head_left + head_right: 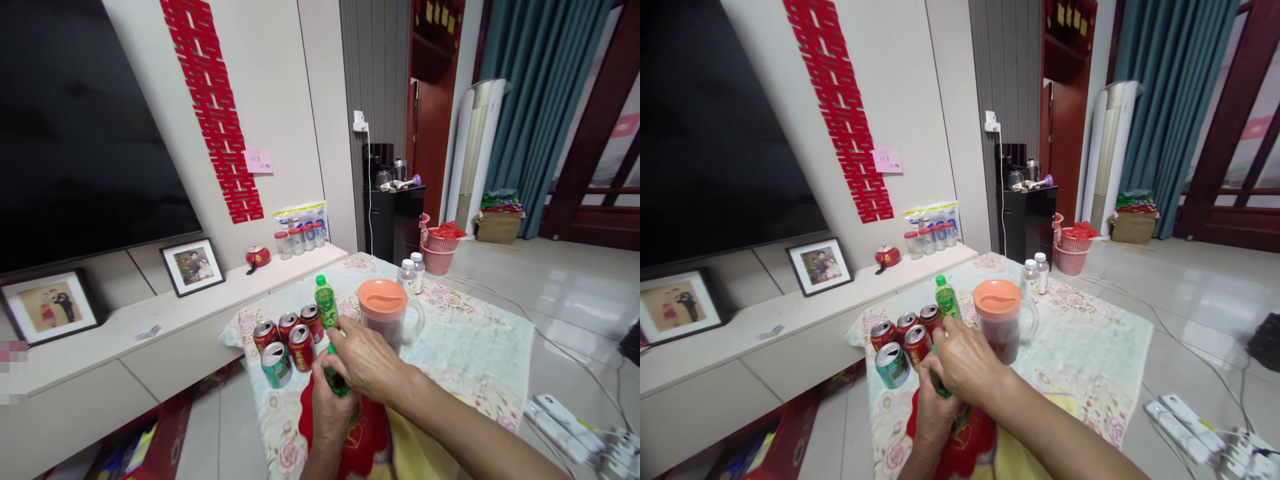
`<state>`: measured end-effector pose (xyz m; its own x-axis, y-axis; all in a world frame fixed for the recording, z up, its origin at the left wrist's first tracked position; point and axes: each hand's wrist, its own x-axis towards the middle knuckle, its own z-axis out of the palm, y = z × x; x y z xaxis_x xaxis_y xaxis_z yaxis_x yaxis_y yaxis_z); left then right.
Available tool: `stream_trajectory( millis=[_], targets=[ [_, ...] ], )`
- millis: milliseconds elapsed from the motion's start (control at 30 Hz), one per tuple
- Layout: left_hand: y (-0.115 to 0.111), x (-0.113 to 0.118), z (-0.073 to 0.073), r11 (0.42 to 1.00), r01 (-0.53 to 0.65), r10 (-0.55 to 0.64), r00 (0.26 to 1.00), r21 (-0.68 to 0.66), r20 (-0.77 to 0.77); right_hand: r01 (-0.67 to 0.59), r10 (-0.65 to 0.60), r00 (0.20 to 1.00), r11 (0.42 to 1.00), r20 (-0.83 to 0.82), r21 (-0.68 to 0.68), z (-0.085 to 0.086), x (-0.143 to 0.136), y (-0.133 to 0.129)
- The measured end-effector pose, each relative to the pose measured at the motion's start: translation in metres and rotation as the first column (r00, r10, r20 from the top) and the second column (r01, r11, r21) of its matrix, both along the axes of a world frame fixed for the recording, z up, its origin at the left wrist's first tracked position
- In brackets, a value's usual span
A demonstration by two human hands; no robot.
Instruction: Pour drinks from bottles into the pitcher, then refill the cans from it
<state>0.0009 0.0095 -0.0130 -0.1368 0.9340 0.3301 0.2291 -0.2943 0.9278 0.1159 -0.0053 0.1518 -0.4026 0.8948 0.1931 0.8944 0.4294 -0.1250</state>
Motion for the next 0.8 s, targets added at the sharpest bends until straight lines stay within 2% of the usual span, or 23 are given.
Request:
stream_trajectory(
  millis=[133,200,333,467,800],
  targets=[
    [-0.001,0.000,0.003,0.999,0.034,-0.034,0.999,-0.009,0.040,-0.139,0.139,0.990,0.990,0.011,-0.019,0.000,0.005,0.000],
    [-0.002,0.001,0.005,0.999,0.038,-0.038,0.998,-0.010,0.042,-0.120,0.120,0.993,0.992,0.019,-0.027,0.001,0.005,0.002],
    [-0.001,0.001,0.004,1.000,0.013,-0.013,1.000,0.021,0.023,-0.004,0.005,0.999,0.999,0.036,-0.032,0.003,-0.002,0.005],
    [-0.001,0.001,0.003,1.000,0.012,-0.011,1.000,-0.022,0.024,0.072,-0.071,0.997,0.997,0.034,-0.032,0.004,-0.007,0.001],
    [-0.004,0.001,0.014,1.000,0.013,-0.012,1.000,-0.024,0.022,-0.083,0.081,0.996,0.995,-0.032,-0.057,0.002,0.004,0.005]
  ],
)
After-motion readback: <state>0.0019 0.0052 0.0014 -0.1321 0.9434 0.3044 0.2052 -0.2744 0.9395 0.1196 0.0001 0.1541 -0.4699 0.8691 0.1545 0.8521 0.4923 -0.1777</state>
